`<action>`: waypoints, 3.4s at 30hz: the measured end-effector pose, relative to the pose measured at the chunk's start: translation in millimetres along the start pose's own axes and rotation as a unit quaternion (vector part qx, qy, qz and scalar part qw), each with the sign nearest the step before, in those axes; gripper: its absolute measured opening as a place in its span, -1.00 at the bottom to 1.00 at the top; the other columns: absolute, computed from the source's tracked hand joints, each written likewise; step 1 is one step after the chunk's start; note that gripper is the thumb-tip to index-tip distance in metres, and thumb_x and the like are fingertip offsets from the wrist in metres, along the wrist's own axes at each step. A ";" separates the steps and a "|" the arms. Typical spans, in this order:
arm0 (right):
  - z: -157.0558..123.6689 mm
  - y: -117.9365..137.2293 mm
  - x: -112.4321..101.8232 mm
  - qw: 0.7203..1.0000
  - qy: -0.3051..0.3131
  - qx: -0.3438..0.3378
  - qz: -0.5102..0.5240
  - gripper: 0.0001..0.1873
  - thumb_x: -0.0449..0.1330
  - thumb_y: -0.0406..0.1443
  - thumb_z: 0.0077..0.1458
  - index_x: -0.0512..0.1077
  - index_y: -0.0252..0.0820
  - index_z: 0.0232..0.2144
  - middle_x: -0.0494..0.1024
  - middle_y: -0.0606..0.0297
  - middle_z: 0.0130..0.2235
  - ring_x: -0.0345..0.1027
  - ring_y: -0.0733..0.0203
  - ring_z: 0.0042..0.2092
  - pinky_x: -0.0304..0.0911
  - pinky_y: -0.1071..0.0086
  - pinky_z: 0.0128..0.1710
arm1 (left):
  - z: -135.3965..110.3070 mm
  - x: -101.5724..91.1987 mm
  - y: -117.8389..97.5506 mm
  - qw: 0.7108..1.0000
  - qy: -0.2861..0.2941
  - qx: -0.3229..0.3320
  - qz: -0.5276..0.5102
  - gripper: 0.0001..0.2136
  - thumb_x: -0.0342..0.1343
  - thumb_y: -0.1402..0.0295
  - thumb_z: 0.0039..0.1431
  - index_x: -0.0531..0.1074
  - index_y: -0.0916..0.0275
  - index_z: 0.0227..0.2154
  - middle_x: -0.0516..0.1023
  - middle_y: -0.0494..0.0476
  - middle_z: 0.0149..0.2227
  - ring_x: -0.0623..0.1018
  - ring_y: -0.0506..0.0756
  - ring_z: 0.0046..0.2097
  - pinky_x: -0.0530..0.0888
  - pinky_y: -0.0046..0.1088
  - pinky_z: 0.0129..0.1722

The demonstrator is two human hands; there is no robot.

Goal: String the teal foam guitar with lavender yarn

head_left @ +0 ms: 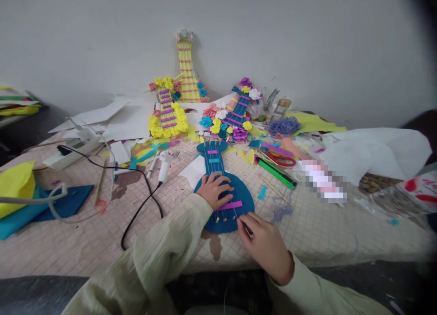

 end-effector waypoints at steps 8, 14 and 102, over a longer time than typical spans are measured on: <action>-10.4 6.2 18.2 1.000 0.000 0.025 0.008 -0.80 0.01 -0.39 0.06 0.34 -0.19 -0.56 0.35 0.37 -0.52 0.24 0.37 -0.50 -0.05 0.45 -0.50 | 0.4 1.4 0.6 1.000 0.005 -0.001 0.003 -0.73 0.02 0.16 0.07 0.42 0.09 -0.18 0.37 0.03 0.00 0.16 0.25 0.10 0.10 -0.10 -0.07; -12.0 7.6 10.4 0.998 0.004 0.053 0.018 -0.78 0.00 -0.37 0.07 0.33 -0.20 -0.58 0.31 0.38 -0.56 0.18 0.38 -0.53 -0.07 0.44 -0.51 | 0.9 2.1 1.7 1.000 0.005 0.001 0.002 -0.72 0.05 0.15 0.05 0.42 0.09 -0.18 0.38 0.02 0.00 0.15 0.25 0.10 0.10 -0.10 -0.07; 72.7 -31.3 -6.3 0.986 0.160 -0.053 -0.022 -0.88 0.12 -0.31 0.05 0.43 -0.21 -0.46 0.35 0.26 -0.14 0.31 0.34 -0.32 0.16 0.43 -0.34 | -82.8 27.3 -107.4 0.974 -0.079 -0.139 0.158 -0.64 -0.02 0.42 0.06 0.34 0.25 -0.03 0.45 0.14 -0.27 0.37 0.17 -0.21 0.35 -0.23 -0.33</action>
Point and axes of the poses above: each hand's wrist, its own z-axis towards the middle knuckle, its own x-axis out of the palm, y = z × x, the point moved 1 cm from there along z, towards the middle knuckle
